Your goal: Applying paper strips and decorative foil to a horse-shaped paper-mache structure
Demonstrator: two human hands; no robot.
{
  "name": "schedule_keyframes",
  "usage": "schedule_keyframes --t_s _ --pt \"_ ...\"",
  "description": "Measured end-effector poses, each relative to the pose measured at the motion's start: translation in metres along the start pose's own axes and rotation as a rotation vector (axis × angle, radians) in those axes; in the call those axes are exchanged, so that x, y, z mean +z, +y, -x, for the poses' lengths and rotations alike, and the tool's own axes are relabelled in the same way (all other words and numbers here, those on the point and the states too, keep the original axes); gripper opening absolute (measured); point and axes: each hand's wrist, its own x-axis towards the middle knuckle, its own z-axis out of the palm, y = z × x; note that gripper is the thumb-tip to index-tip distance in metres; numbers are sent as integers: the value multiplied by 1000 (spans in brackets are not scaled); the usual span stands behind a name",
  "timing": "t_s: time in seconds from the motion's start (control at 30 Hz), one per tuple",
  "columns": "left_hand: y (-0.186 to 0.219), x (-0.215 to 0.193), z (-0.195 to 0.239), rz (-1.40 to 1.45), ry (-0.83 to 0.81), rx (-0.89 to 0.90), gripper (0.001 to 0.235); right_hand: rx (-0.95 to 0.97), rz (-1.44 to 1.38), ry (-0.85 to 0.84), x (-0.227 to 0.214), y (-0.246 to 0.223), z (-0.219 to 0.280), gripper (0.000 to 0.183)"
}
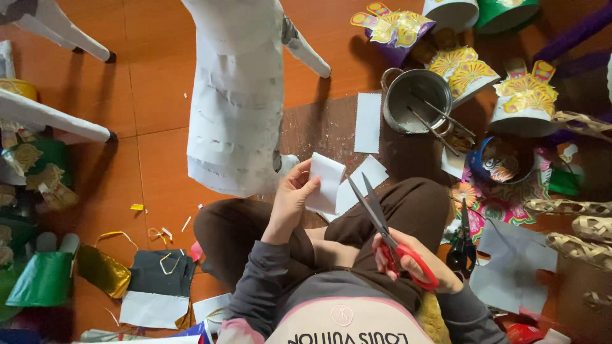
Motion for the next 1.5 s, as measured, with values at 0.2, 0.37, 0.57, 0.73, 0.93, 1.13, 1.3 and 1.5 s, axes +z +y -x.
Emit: schedule_keyframes --t_s 0.2,0.37,0.57,0.73,0.93,1.13,1.3,1.5 --pt "-6 -5 1 -116 -171 113 40 32 -35 -52 -4 -5 -2 81" --pt "-16 -8 11 -188 -332 126 43 -110 -401 -238 -10 57 -13 86" --pt "-16 -22 21 -299 -337 79 42 -112 -593 -157 -15 97 -19 71" --pt "-35 -29 29 -338 -314 57 41 -204 -49 210 -10 99 -42 62" --pt "-31 -17 44 -460 -301 130 40 -144 233 730 8 105 -62 52" --pt "-41 -10 45 -271 -70 -226 49 -799 965 680 29 101 -50 41" --pt "-24 37 23 -126 -65 -358 59 -889 917 202 37 128 -50 28" --pt "-58 2 -5 -44 -202 -170 57 -322 317 221 -9 138 -19 36"
